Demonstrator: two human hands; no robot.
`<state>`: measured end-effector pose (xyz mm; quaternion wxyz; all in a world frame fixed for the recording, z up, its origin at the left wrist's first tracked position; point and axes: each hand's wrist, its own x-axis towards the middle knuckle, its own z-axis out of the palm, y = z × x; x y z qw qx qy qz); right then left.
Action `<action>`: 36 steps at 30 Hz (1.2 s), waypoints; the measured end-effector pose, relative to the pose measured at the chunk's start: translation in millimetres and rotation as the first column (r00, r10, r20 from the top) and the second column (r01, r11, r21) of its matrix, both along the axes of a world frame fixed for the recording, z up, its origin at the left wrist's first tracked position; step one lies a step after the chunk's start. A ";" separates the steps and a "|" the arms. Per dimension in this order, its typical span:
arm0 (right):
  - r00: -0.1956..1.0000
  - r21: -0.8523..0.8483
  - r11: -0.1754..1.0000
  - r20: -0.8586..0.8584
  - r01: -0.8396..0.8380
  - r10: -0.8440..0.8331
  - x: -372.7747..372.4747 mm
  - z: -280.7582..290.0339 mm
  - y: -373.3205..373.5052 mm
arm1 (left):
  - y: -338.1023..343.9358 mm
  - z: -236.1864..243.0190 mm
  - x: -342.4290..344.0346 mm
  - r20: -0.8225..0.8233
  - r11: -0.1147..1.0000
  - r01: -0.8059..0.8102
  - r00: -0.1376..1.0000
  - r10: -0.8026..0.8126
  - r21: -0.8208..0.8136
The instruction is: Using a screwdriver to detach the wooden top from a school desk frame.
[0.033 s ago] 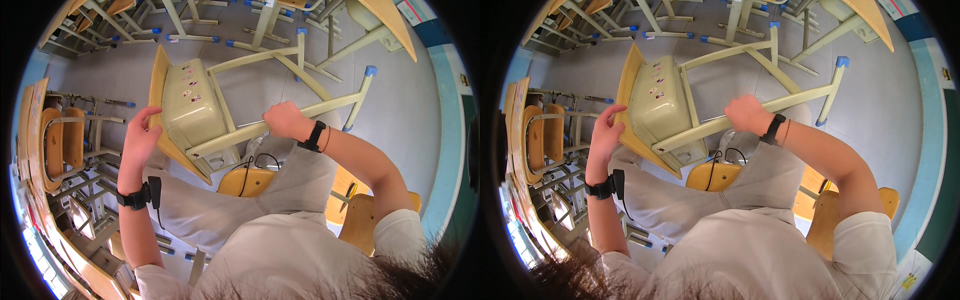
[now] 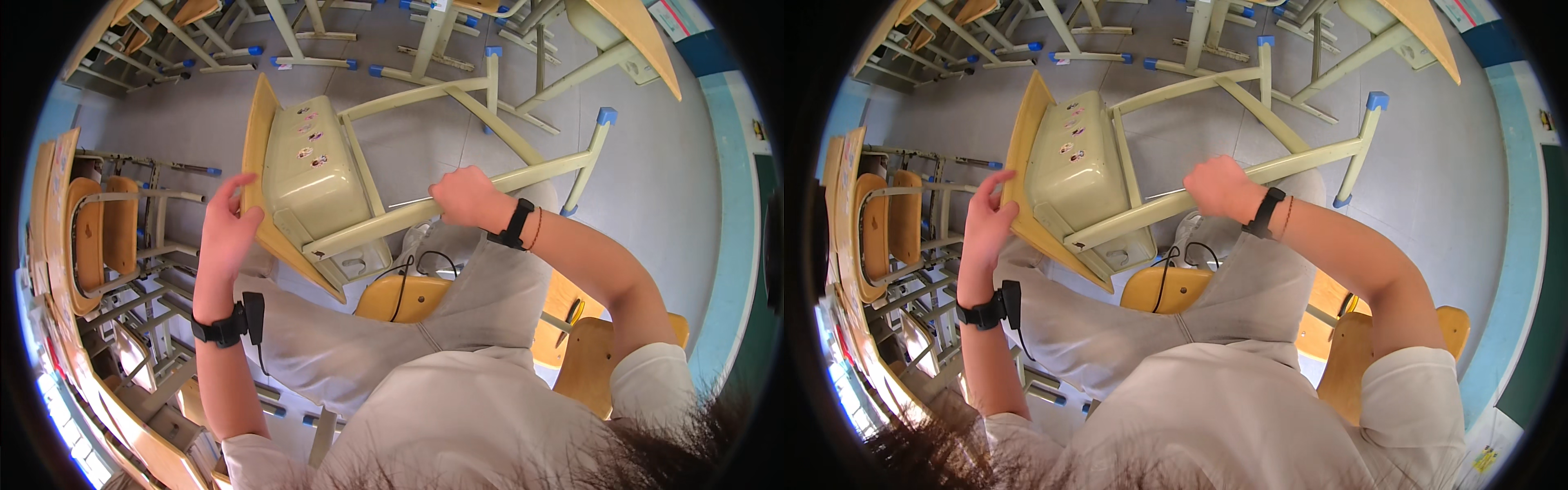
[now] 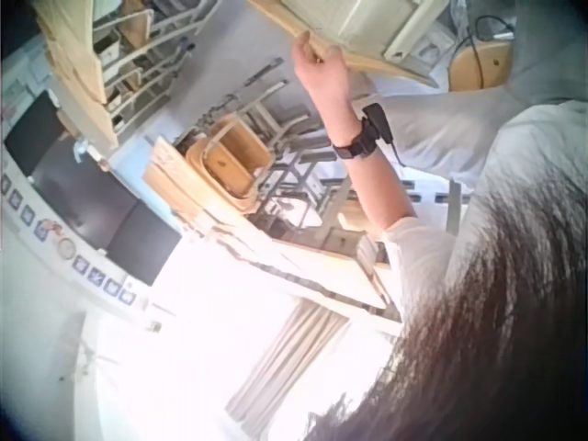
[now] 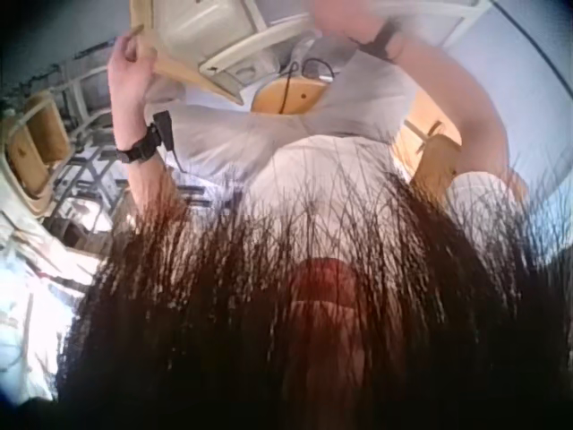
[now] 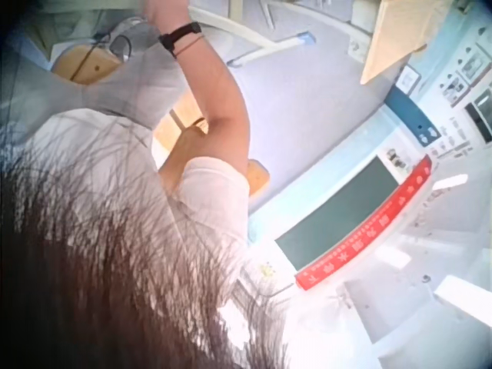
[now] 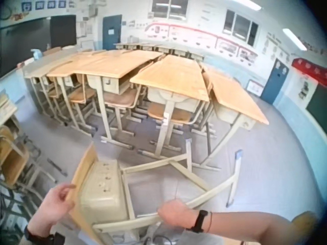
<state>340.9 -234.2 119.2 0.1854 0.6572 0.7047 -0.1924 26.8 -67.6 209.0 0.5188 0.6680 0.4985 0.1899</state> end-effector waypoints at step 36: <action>0.993 0.092 0.989 -0.049 0.115 -0.111 32.0 50.4 2.0 | -24.0 -61.3 17.2 0.220 0.968 0.131 0.972 -0.082 -0.215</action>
